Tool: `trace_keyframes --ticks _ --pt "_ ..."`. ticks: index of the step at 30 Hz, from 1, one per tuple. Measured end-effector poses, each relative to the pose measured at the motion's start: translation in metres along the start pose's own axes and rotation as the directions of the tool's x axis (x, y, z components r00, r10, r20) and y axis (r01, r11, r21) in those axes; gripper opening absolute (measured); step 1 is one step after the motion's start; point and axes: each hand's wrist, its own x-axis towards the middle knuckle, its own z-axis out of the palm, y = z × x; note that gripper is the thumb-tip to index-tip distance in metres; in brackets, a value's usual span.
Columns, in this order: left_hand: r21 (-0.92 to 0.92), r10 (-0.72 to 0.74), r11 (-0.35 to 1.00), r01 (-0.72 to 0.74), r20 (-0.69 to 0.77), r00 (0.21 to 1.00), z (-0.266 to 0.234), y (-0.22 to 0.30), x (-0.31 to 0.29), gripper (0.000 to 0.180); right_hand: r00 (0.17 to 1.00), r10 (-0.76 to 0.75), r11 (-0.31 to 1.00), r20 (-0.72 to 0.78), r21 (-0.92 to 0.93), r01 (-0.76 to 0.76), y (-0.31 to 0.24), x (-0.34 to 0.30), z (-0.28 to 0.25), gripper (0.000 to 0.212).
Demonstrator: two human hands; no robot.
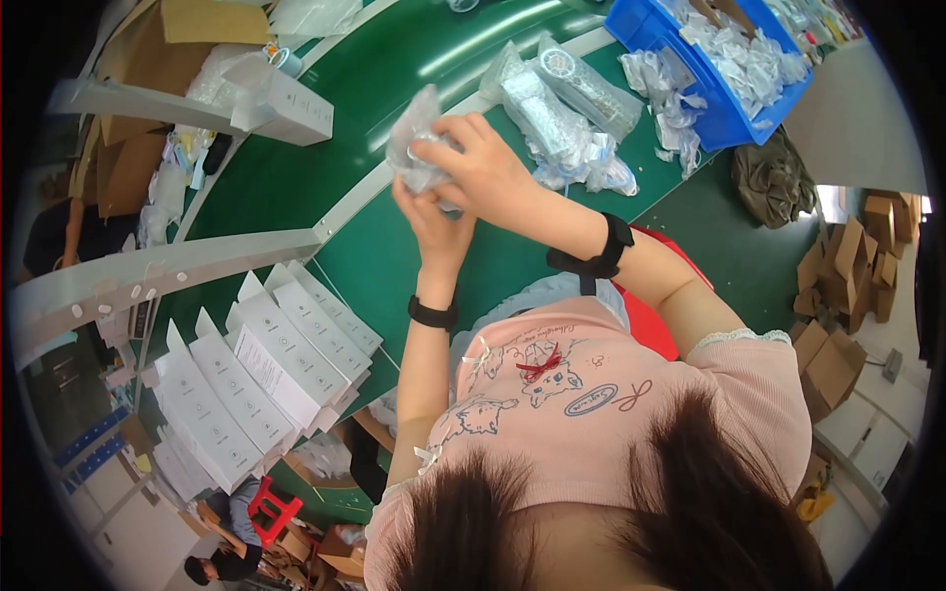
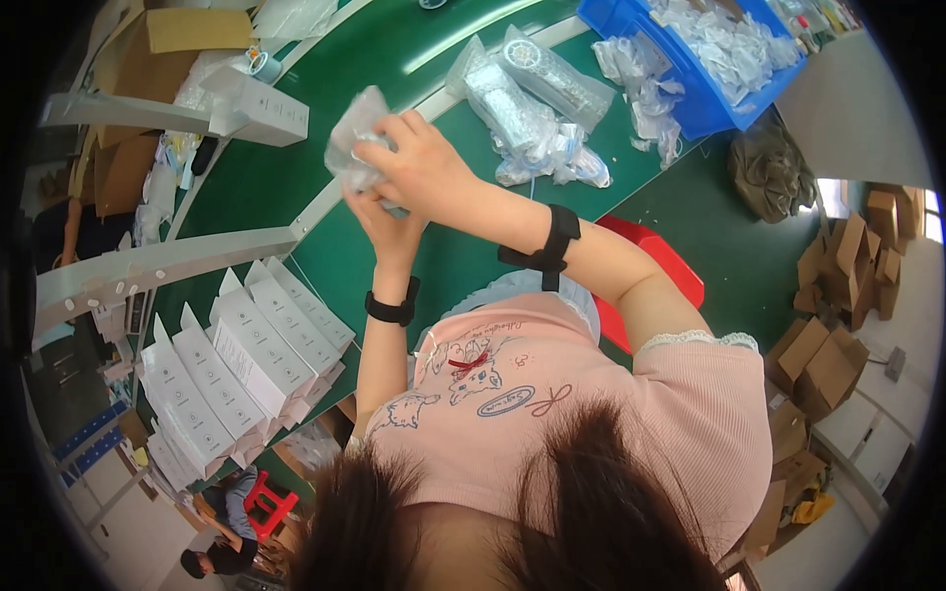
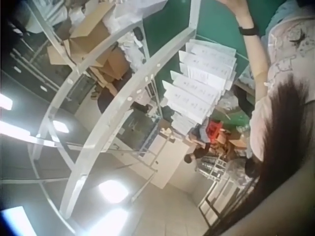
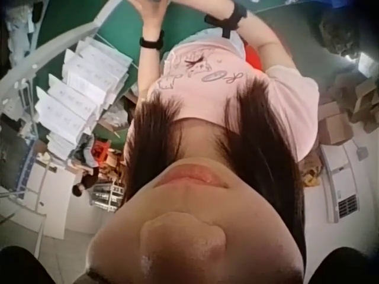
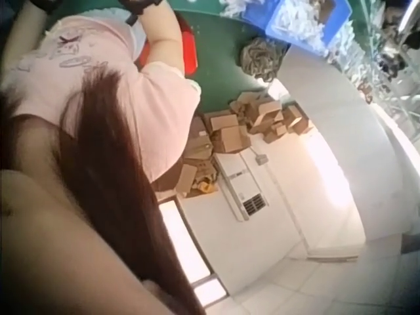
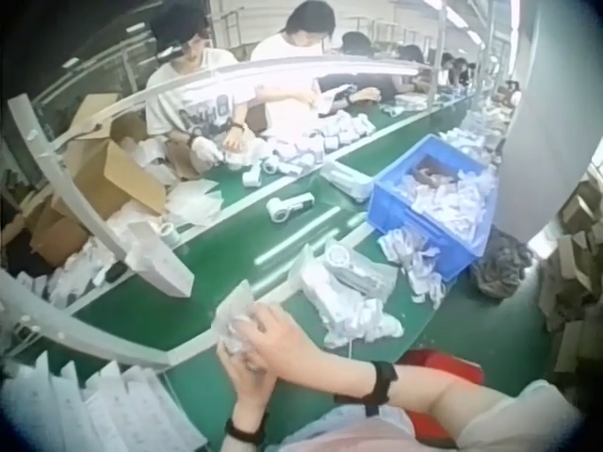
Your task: The person packs handheld fans by placing them into bubble wrap bags, inserting the bagged fans and instruction manuals into cardboard boxes, and stacking the finished boxes on the table.
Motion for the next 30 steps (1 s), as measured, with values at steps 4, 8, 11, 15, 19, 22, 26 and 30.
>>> trace_keyframes --ticks 4,8,11,15,19,22,26,30 --pt "-0.126 0.007 0.992 -0.027 -0.161 0.987 -0.004 -0.020 -0.018 0.059 0.992 -0.075 0.994 -0.100 0.069 0.082 0.037 -0.024 -0.023 0.033" --pt "-0.218 -0.047 0.976 0.014 -0.148 0.988 -0.010 -0.036 -0.045 0.058 0.859 0.446 0.835 -0.250 -0.228 -0.500 0.105 -0.100 -0.068 0.033" --pt "-0.226 -0.088 0.972 0.067 -0.085 0.993 -0.016 -0.034 -0.041 0.056 0.643 0.763 0.488 -0.066 -0.593 -0.640 0.153 -0.167 -0.073 0.034" --pt "-0.162 -0.145 0.977 0.140 -0.021 0.989 -0.031 -0.005 -0.014 0.048 0.736 0.671 0.604 -0.094 -0.507 -0.615 0.169 -0.200 -0.073 0.027" --pt "0.016 -0.239 0.971 0.239 0.006 0.971 -0.047 0.006 -0.004 0.033 0.580 0.811 0.565 0.077 -0.363 -0.741 0.154 -0.177 -0.093 0.026" --pt "0.040 -0.319 0.947 0.319 -0.016 0.948 -0.049 0.002 0.000 0.022 0.636 0.770 0.588 0.046 -0.436 -0.681 0.101 -0.110 -0.126 0.022" --pt "-0.078 -0.519 0.852 0.518 0.004 0.855 -0.055 0.000 0.018 0.015 0.991 0.118 0.990 0.055 0.073 -0.122 0.040 -0.020 -0.116 0.020" --pt "-0.100 -0.463 0.881 0.462 0.013 0.886 -0.051 -0.002 0.030 0.016 0.761 -0.611 0.791 0.217 0.157 0.591 0.022 0.039 -0.068 0.020"
